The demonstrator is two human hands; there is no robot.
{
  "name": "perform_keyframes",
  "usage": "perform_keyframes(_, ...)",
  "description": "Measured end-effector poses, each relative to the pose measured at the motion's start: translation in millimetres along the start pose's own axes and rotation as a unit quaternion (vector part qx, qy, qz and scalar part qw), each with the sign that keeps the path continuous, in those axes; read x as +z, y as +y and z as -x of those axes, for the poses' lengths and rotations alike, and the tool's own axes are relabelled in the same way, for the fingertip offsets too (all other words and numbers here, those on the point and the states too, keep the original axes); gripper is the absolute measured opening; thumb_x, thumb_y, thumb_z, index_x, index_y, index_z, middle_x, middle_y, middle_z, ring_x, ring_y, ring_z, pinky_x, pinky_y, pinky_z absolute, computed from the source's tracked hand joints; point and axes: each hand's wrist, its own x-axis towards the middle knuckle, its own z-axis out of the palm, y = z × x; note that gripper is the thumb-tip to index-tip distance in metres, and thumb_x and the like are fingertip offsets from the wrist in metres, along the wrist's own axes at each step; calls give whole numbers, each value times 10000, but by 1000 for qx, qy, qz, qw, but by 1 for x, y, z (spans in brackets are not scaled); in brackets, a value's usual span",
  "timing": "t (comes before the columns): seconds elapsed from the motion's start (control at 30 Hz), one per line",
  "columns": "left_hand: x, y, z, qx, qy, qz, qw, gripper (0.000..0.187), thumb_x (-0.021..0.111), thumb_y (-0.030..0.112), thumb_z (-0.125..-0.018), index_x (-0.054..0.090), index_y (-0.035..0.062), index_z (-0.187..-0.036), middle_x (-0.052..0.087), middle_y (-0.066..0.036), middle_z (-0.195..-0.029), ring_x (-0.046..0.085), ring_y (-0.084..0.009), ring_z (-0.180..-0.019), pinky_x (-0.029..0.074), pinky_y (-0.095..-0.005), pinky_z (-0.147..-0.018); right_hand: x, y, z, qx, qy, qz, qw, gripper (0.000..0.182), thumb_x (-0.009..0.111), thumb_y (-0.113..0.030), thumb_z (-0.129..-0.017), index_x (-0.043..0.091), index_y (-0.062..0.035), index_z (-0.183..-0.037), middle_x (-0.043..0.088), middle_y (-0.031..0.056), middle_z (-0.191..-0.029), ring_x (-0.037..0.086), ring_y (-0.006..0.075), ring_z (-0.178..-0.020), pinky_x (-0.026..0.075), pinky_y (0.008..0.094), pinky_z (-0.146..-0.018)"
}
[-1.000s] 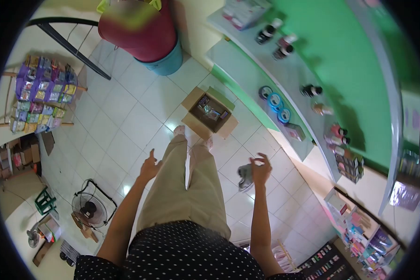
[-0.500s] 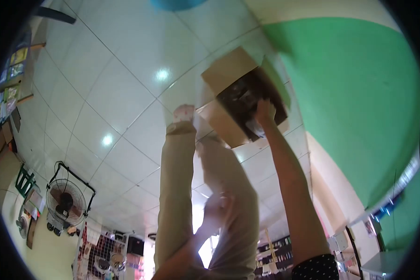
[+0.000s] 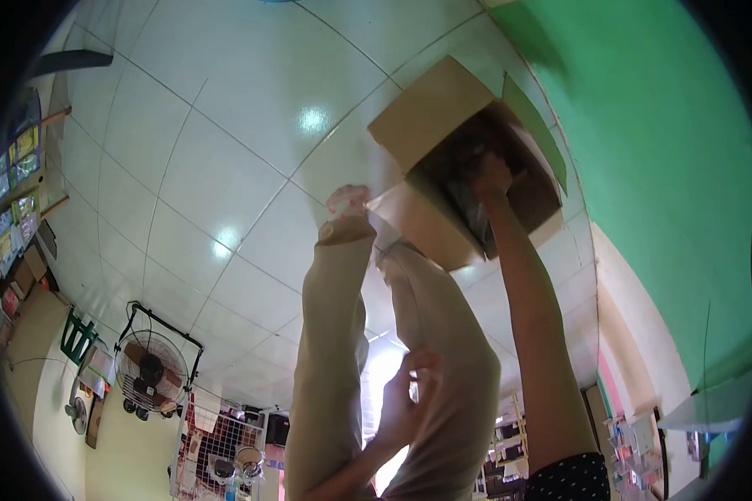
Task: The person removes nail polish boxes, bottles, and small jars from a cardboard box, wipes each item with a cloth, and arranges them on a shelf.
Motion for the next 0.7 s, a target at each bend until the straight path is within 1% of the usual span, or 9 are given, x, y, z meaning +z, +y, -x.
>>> perform_keyframes(0.07,-7,-10,3,15,19,0,1000,437,484,4,-796,375,37,-1218,562,-105,-1044,528,-175,-981,412,-282,-784,-29,-2,26,18,22,-49,998,475,699,-266,-620,508,-59,-1003,598,154,-921,599,311,-833,497,397,-703)
perform_keyframes(0.13,-14,-15,8,75,25,3,997,446,487,81,-823,341,32,-1242,511,-134,-1119,478,-200,-1055,380,-322,-852,-60,4,70,-16,48,-212,976,542,744,-312,-559,522,-52,-980,599,160,-910,601,311,-816,485,376,-702)
perform_keyframes(0.2,-22,0,18,125,22,19,992,475,464,239,-866,308,18,-1256,414,-153,-1234,380,-228,-1160,324,-386,-916,-103,7,129,-144,35,-368,918,511,760,-276,-550,535,-49,-949,599,161,-898,596,277,-839,469,345,-719)
perform_keyframes(0.3,-28,48,43,224,-13,29,974,501,441,277,-874,302,25,-1284,369,-160,-1282,346,-232,-1188,280,-366,-955,-183,-5,237,-211,-66,-486,845,590,776,-235,-549,531,-3,-1032,588,78,-915,548,125,-835,456,281,-704)
perform_keyframes(0.4,-20,89,77,290,-70,63,952,519,479,211,-843,297,64,-1306,394,-138,-1263,377,-215,-1159,317,-315,-940,-243,-10,328,-195,-171,-496,829,665,776,-223,-548,483,12,-1097,561,94,-984,546,120,-804,465,268,-664)
perform_keyframes(0.57,-12,114,149,266,-149,32,952,629,440,436,-844,293,26,-1297,411,-99,-1210,403,-191,-1106,290,-291,-949,-275,6,413,-207,-62,-560,800,642,757,-210,-597,467,-5,-1132,559,72,-975,531,103,-809,455,249,-673)
perform_keyframes(0.63,0,98,166,202,-121,174,956,676,376,513,-845,309,-3,-1277,426,-107,-1188,429,-182,-1074,324,-292,-923,-275,23,439,-94,-46,-773,625,517,713,-188,-674,488,-30,-1112,557,46,-942,514,82,-820,443,233,-665)
perform_keyframes(0.67,13,94,181,205,-144,158,955,676,376,513,-845,309,-3,-1277,426,-107,-1188,429,-182,-1074,324,-292,-923,-277,28,454,-31,45,-783,619,302,669,-130,-727,547,-33,-985,554,16,-881,471,53,-730,384,178,-581)
perform_keyframes(0.7,26,95,198,248,-131,116,953,697,341,541,-844,316,-11,-1268,436,-111,-1170,437,-179,-1062,337,-289,-911,-281,32,471,-25,73,-789,609,302,669,-130,-727,547,-33,-985,554,16,-881,471,53,-730,384,178,-581)
